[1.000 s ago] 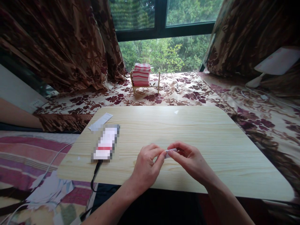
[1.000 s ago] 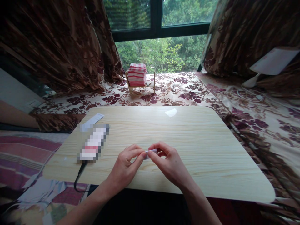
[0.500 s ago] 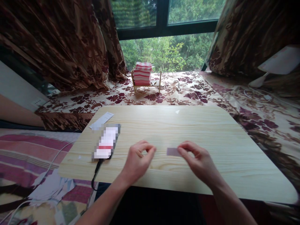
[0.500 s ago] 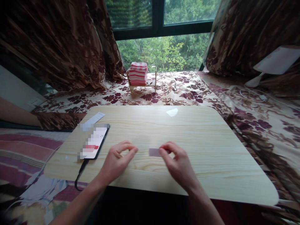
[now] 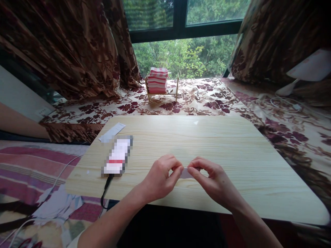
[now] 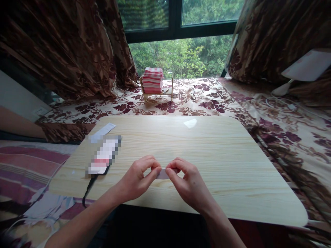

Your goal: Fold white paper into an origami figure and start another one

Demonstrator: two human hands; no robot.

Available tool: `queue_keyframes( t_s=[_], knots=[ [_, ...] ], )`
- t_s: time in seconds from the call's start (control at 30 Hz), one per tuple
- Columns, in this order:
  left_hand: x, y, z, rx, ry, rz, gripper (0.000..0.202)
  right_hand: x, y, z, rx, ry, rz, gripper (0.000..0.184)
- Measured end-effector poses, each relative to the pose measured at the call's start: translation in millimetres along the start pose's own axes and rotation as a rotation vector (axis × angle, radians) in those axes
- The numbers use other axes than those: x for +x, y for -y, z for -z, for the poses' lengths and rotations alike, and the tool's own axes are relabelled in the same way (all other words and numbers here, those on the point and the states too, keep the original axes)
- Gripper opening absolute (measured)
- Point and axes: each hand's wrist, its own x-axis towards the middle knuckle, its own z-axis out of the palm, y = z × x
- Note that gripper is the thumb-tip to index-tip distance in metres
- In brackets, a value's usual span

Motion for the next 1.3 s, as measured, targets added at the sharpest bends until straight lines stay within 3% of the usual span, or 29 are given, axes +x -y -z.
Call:
queue_keyframes(
  t_s=[0.2,0.3,0.37,0.43,0.5,0.6,0.8,0.93,1.1,1.3],
  knots=[
    [-3,5,-0.3,0.089,0.011,-0.117,0.019,-3,-4,-2,0.029,0.012,-0.060,0.020],
    [-5,7,6.8,0.101,0.018,-0.122,0.020,-3,-13,7,0.027,0.015,-0.048,0.022],
    [-6,10,13.3,0.115,-0.012,-0.095,0.020,-3,-23,17,-0.011,-0.063,-0.058,0.022],
    [-7,12,17.9,0.136,-0.062,-0.054,0.020,-3,-30,24,-0.073,-0.259,-0.116,0.022],
    [-6,11,18.1,0.138,-0.054,-0.072,0.019,-3,-29,24,-0.105,-0.334,-0.061,0.018],
    [-2,5,12.0,0.123,-0.021,-0.156,0.018,-3,-18,11,-0.071,-0.200,0.114,0.015],
    [3,-2,3.6,0.120,-0.055,-0.158,0.017,-3,-5,-7,-0.037,-0.078,0.134,0.010],
    [3,-4,0.9,0.114,-0.019,-0.099,0.016,-3,-4,-9,-0.050,-0.083,0.134,0.015],
    [1,-4,4.4,0.137,0.031,-0.153,0.019,-8,-5,-9,-0.034,-0.093,0.149,0.016],
    [-1,11,22.2,0.096,-0.161,0.052,0.022,-11,-17,11,-0.109,-0.307,0.026,0.015]
  ],
)
